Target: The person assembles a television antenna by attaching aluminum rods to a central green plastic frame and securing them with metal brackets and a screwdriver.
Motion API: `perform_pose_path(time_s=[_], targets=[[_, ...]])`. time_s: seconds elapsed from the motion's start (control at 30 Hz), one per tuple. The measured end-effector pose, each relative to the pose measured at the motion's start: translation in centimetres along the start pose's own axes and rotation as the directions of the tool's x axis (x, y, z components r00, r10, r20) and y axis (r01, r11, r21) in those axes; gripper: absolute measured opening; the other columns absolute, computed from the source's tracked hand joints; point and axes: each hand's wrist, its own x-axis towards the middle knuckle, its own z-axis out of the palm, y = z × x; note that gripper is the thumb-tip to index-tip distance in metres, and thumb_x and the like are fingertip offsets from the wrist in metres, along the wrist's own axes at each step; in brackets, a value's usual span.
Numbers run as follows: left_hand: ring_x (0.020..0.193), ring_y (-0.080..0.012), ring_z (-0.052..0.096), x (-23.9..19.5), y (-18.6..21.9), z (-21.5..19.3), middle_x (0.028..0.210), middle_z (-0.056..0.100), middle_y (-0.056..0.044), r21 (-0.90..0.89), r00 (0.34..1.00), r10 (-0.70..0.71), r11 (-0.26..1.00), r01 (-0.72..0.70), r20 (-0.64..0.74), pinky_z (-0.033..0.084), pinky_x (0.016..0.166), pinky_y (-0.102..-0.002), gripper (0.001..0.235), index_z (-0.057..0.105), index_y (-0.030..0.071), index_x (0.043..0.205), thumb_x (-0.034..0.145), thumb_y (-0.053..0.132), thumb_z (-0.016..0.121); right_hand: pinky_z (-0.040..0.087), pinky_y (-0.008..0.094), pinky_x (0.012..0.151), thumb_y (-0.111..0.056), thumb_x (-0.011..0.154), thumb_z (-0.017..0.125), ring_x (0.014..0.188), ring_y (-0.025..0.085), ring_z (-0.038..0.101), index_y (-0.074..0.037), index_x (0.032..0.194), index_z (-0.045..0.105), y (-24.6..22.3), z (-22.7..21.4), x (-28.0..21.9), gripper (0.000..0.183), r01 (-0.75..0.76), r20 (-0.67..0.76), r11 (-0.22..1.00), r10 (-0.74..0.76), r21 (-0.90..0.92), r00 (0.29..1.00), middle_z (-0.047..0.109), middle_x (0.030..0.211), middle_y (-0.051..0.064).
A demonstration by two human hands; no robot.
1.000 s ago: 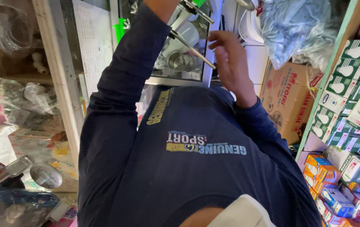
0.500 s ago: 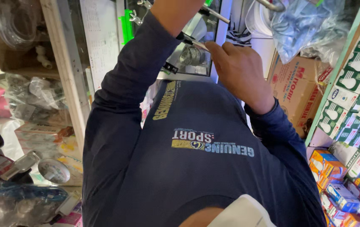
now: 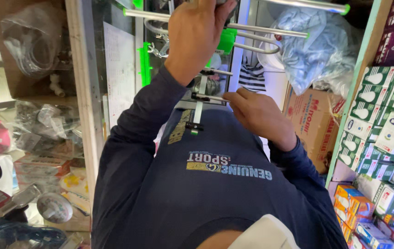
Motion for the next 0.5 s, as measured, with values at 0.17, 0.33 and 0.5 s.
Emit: perform_pose_path(time_s=[0.17, 0.33, 0.5], targets=[[0.059, -0.0319, 0.062, -1.6, -0.5, -0.2, 0.076, 0.068, -0.005, 0.059, 0.998, -0.067, 0.996, 0.067, -0.002, 0.045, 0.054, -0.045, 0.027, 0.054, 0.009, 0.116, 0.106, 0.028, 0.071, 0.051, 0.045, 0.096, -0.011, 0.095, 0.074, 0.113, 0.037, 0.062, -0.003, 0.130, 0.063, 0.0, -2.1, 1.1, 0.037, 0.044, -0.272, 0.998, -0.031, 0.041, 0.962, 0.064, 0.125, 0.017], [0.059, -0.0276, 0.064, -2.8, 0.2, -0.9, 0.078, 0.068, -0.004, -0.055, 0.997, -0.080, 0.995, 0.080, -0.004, 0.045, 0.056, -0.042, 0.039, 0.049, -0.002, 0.131, 0.108, 0.024, 0.068, 0.037, 0.051, 0.109, -0.010, 0.100, 0.076, 0.127, 0.037, 0.049, 0.002, 0.135, 0.061, -1.1, -5.1, 4.2, 0.040, -0.017, -0.470, 0.905, -0.204, -0.425, 0.859, 0.059, 0.137, 0.016], [0.065, -0.0289, 0.064, -3.3, 0.4, -2.1, 0.081, 0.069, -0.004, -0.089, 0.993, -0.107, 0.991, 0.103, -0.040, 0.047, 0.061, -0.041, 0.023, 0.056, 0.009, 0.116, 0.106, 0.022, 0.072, 0.034, 0.052, 0.107, -0.017, 0.094, 0.075, 0.124, 0.034, 0.053, 0.005, 0.127, 0.060, -1.9, -5.4, 7.6, 0.043, 0.143, -0.278, 0.860, -0.310, -0.490, 0.909, 0.060, 0.129, 0.015]])
